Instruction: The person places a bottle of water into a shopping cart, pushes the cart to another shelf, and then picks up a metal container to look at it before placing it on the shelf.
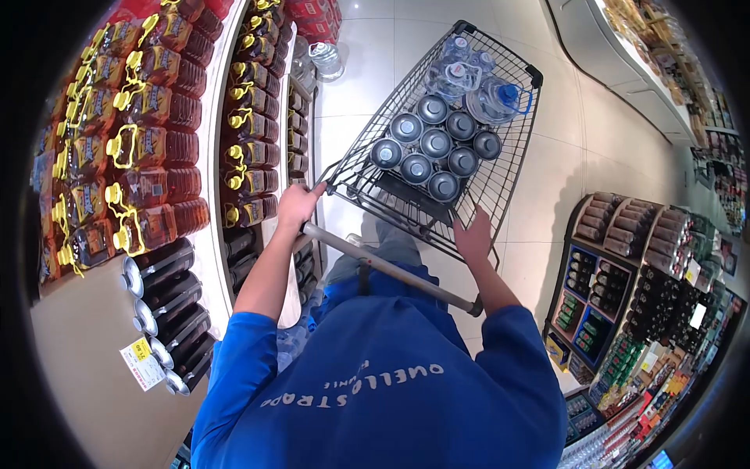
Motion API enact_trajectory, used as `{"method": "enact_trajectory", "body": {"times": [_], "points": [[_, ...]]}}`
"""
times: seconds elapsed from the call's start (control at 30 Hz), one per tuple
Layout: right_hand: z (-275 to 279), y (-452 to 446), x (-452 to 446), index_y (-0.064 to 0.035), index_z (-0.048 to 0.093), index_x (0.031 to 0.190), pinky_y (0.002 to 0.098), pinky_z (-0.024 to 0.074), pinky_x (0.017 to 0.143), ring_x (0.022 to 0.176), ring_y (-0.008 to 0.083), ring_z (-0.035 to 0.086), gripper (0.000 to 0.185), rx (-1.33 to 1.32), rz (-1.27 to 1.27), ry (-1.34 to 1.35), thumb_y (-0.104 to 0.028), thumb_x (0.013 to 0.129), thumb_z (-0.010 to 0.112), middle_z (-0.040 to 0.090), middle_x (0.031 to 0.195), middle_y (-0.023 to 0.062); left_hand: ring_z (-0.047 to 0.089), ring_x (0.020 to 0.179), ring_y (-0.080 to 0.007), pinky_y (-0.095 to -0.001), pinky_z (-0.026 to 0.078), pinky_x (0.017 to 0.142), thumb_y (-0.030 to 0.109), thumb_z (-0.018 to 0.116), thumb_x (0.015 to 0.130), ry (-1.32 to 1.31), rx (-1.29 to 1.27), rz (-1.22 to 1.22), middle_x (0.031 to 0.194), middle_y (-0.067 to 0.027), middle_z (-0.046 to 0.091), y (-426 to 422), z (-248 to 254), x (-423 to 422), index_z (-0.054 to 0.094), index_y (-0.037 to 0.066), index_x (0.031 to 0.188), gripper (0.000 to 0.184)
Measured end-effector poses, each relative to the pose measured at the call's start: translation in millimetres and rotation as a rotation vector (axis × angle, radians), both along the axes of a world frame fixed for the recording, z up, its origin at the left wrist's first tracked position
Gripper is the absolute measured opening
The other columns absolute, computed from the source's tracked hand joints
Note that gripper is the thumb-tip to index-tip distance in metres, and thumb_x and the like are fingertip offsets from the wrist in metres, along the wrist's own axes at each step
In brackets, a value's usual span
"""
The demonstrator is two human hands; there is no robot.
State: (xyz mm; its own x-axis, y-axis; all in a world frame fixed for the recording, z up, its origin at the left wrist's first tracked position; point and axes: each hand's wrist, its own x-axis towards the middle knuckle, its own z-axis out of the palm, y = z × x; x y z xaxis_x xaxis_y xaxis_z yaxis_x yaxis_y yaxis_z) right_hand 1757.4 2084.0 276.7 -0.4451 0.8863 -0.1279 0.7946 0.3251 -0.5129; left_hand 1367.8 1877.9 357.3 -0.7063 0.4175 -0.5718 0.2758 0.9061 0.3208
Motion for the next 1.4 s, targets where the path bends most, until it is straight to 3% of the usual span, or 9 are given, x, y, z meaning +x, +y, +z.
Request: {"method": "enact_trajectory", "body": {"times": [0.07, 0.3, 0.43, 0.63, 0.73, 0.77, 0.87, 1.17, 1.4], "points": [[-18.0, 30.6, -52.5, 0.0033, 0.037, 0.148, 0.0511, 0.0427, 0.109, 0.135, 0.0473, 0.044, 0.093, -0.217, -0.056, -0.107, -0.036, 0.076, 0.081, 0.044, 0.145, 0.0309, 0.071, 0.097, -0.04, -0.0462, 0.054, 0.088, 0.065, 0.062, 0.086, 0.021, -0.002, 0.004, 0.095, -0.0238, 0.074, 4.1, 2.9, -4.5, 0.077, 0.0, 0.093, 0.067], [-105.3, 77.2, -145.8, -0.0006, 0.023, 0.152, 0.0492, 0.0483, 0.105, 0.129, 0.0422, 0.05, 0.116, -0.231, -0.094, -0.514, -0.041, 0.066, 0.09, 0.042, 0.144, 0.0266, 0.069, 0.091, -0.0418, -0.0487, 0.053, 0.083, 0.063, 0.063, 0.088, 0.043, -0.05, 0.002, 0.085, -0.0239, 0.072, 18.7, 2.7, -20.6, 0.073, 0.001, 0.089, 0.063], [-113.7, 82.9, -168.1, 0.0019, 0.032, 0.14, 0.0469, 0.0502, 0.102, 0.122, 0.0389, 0.054, 0.106, -0.213, -0.26, -0.492, -0.034, 0.063, 0.094, 0.046, 0.134, 0.0252, 0.069, 0.087, -0.0432, -0.0483, 0.054, 0.082, 0.063, 0.064, 0.088, 0.029, -0.08, 0.023, 0.084, -0.0244, 0.071, 24.5, 1.3, -25.1, 0.074, 0.0, 0.089, 0.063], [-132.3, 77.1, -178.1, 0.0088, 0.024, 0.147, 0.0446, 0.0443, 0.11, 0.13, 0.0428, 0.049, 0.122, -0.106, -0.498, -0.418, -0.039, 0.061, 0.096, 0.044, 0.139, 0.0299, 0.07, 0.085, -0.0423, -0.0474, 0.054, 0.079, 0.063, 0.065, 0.087, 0.052, -0.123, 0.024, 0.08, -0.0241, 0.07, 27.0, 2.3, -25.5, 0.072, 0.001, 0.081, 0.063], [-143.6, 76.0, -178.4, 0.0068, 0.019, 0.151, 0.0466, 0.0375, 0.117, 0.141, 0.043, 0.041, 0.126, -0.192, -0.586, -0.373, -0.041, 0.063, 0.095, 0.03, 0.155, 0.0325, 0.07, 0.085, -0.0423, -0.0475, 0.054, 0.079, 0.064, 0.064, 0.087, 0.059, -0.112, 0.03, 0.08, -0.0242, 0.07, 28.1, 3.9, -23.0, 0.072, 0.002, 0.082, 0.063], [-145.3, 77.3, -176.5, 0.0082, 0.024, 0.147, 0.0468, 0.0406, 0.114, 0.136, 0.043, 0.046, 0.121, -0.229, -0.577, -0.393, -0.044, 0.063, 0.094, 0.036, 0.149, 0.0312, 0.07, 0.084, -0.0424, -0.0479, 0.054, 0.079, 0.065, 0.064, 0.086, 0.086, -0.115, 0.015, 0.08, -0.0238, 0.071, 26.3, 2.9, -22.5, 0.073, 0.002, 0.083, 0.063], [-137.6, 89.8, -170.2, 0.007, 0.031, 0.142, 0.0473, 0.0458, 0.109, 0.13, 0.0431, 0.051, 0.115, -0.345, -0.518, -0.426, -0.046, 0.063, 0.094, 0.043, 0.142, 0.0288, 0.07, 0.085, -0.0421, -0.0479, 0.054, 0.079, 0.065, 0.064, 0.086, 0.081, -0.117, 0.043, 0.08, -0.0234, 0.071, 26.5, 2.3, -20.3, 0.073, 0.002, 0.083, 0.064], [-104.4, 95.4, -133.7, 0.0068, 0.047, 0.13, 0.045, 0.0525, 0.099, 0.118, 0.0404, 0.061, 0.106, -0.198, -0.306, -0.435, -0.056, 0.056, 0.092, 0.059, 0.125, 0.0274, 0.07, 0.091, -0.041, -0.0479, 0.055, 0.084, 0.065, 0.063, 0.086, 0.076, -0.087, 0.028, 0.087, -0.0236, 0.073, 24.4, 4.4, -21.3, 0.074, 0.003, 0.088, 0.064], [31.6, 91.4, -100.0, 0.0052, 0.053, 0.127, 0.0457, 0.0561, 0.092, 0.111, 0.0391, 0.065, 0.1, -0.184, -0.111, -0.463, -0.052, 0.054, 0.091, 0.061, 0.121, 0.027, 0.07, 0.097, -0.0392, -0.0465, 0.054, 0.088, 0.063, 0.062, 0.088, 0.027, -0.069, -0.015, 0.096, -0.0217, 0.074, 21.5, 3.2, -25.3, 0.076, 0.003, 0.094, 0.062]]}}
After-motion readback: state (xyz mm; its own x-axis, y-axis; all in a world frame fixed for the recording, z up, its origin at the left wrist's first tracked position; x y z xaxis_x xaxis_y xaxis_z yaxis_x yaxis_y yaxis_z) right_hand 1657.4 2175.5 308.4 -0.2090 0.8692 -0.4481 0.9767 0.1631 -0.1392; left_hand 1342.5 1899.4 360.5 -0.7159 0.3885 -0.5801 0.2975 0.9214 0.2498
